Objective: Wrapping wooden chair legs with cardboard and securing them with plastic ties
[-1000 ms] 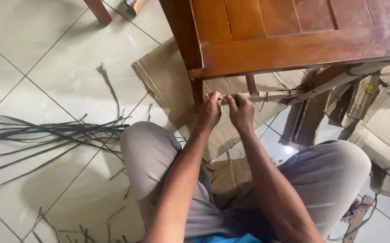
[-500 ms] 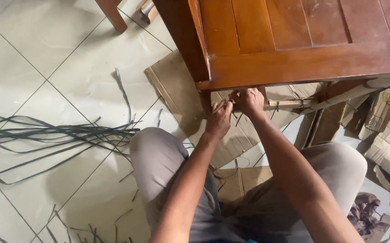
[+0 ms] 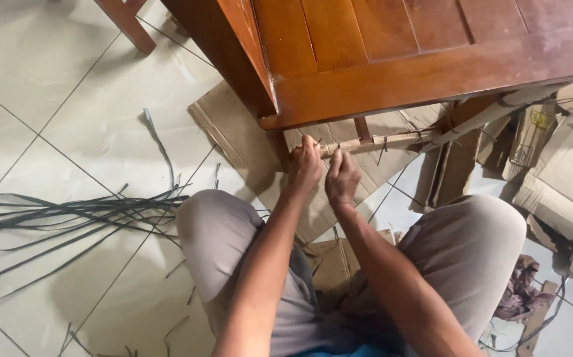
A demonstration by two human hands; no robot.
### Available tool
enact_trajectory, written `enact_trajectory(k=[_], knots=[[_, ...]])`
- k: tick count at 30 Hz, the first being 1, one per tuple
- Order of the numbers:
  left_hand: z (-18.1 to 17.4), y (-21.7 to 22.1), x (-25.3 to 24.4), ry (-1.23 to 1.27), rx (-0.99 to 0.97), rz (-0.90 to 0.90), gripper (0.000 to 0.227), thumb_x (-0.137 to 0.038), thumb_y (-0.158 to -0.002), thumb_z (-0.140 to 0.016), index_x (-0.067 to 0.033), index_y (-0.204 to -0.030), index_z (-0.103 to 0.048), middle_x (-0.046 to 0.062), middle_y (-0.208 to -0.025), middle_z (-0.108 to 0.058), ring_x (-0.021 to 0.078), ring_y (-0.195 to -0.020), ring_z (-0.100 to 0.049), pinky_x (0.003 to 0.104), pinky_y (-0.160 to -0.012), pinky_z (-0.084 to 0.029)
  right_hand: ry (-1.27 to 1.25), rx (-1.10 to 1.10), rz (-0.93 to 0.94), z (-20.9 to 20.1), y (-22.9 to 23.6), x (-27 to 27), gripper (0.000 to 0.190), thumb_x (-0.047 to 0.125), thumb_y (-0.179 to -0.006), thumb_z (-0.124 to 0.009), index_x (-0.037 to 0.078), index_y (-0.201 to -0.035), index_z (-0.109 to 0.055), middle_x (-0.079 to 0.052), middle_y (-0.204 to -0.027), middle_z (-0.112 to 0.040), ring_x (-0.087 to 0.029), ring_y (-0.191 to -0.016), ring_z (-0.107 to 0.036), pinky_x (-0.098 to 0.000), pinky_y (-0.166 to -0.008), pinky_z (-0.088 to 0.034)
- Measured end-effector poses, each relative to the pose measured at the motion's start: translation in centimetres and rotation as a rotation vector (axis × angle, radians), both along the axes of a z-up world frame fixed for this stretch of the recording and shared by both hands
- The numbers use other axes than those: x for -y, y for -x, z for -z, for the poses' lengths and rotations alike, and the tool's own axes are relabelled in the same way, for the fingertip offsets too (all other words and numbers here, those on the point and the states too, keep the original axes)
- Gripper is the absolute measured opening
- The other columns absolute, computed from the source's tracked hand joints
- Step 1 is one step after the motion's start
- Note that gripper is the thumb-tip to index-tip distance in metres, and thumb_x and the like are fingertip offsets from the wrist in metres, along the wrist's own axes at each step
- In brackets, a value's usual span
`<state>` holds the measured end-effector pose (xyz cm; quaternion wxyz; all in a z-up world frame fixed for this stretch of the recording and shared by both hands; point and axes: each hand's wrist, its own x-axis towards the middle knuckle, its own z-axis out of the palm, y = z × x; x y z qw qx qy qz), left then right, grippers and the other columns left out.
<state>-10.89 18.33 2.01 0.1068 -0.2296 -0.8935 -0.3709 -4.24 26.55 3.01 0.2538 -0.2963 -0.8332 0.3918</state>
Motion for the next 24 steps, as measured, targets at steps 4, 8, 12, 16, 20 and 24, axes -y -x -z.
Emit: enact_trajectory(k=[4, 8, 12, 16, 20, 24], knots=[[-0.6, 0.3, 0.1, -0.044, -0.011, 0.045, 0.005, -0.009, -0.098, -0.047, -0.0067, -0.102, -0.047, 0.017, -0.067, -0.066, 0.0418, -0.068, -0.073, 0.05, -0.067, -0.056, 0.138, 0.279, -0.069, 3.7, -1.0, 0.4, 0.032, 0.037, -0.103, -0.049, 0.011, -0.103, -0.068, -0.024, -0.09, -0.072, -0.046, -0.097, -0.069, -0.0621, -0.082, -0.05], [1.9, 1.0, -0.5, -0.045, 0.104, 0.002, 0.007, -0.013, -0.097, -0.048, -0.0087, -0.102, -0.046, 0.015, -0.07, -0.069, 0.0398, -0.072, -0.075, 0.048, -0.069, -0.057, 0.685, 0.047, -0.156, 4.8, 0.9, 0.2, 0.051, 0.011, -0.09, -0.057, 0.012, -0.141, -0.055, -0.022, -0.144, -0.051, -0.042, -0.119, -0.062, -0.0524, -0.095, -0.056], [1.1, 1.3, -0.8, -0.038, 0.168, -0.03, 0.005, -0.014, -0.097, -0.048, -0.0106, -0.1, -0.048, 0.017, -0.072, -0.071, 0.039, -0.075, -0.076, 0.047, -0.071, -0.059, 1.231, 0.015, -0.174, 4.9, 1.8, -1.6, 0.064, -0.001, -0.091, -0.049, 0.021, -0.151, -0.049, -0.009, -0.132, -0.058, -0.019, -0.094, -0.055, -0.0295, -0.076, -0.049], [2.4, 1.8, -1.2, -0.065, 0.232, -0.05, 0.005, -0.015, -0.098, -0.049, -0.0103, -0.1, -0.049, 0.018, -0.074, -0.072, 0.0407, -0.079, -0.076, 0.049, -0.073, -0.059, 1.369, -0.146, -0.35, 16.6, 3.0, -4.5, 0.046, -0.013, -0.088, -0.057, 0.004, -0.13, -0.054, -0.011, -0.104, -0.063, -0.018, -0.086, -0.06, -0.0322, -0.071, -0.053], [4.4, 2.4, -1.6, -0.05, 0.272, -0.083, 0.007, -0.017, -0.098, -0.049, -0.0098, -0.1, -0.05, 0.022, -0.078, -0.073, 0.0437, -0.082, -0.076, 0.053, -0.076, -0.058, 1.171, -0.135, -0.498, 13.1, 2.6, -3.0, 0.024, 0.002, -0.085, -0.063, 0.0, -0.108, -0.069, -0.007, -0.087, -0.07, -0.013, -0.072, -0.061, -0.0285, -0.064, -0.05], [5.0, 2.2, -2.1, -0.025, 0.282, -0.103, 0.007, -0.017, -0.098, -0.048, -0.0116, -0.101, -0.051, 0.019, -0.079, -0.074, 0.0413, -0.082, -0.077, 0.051, -0.076, -0.06, 1.323, -0.226, -0.358, 12.3, 1.7, -1.9, 0.027, 0.003, -0.084, -0.067, 0.005, -0.112, -0.067, -0.005, -0.089, -0.07, -0.011, -0.072, -0.065, -0.0277, -0.06, -0.054]])
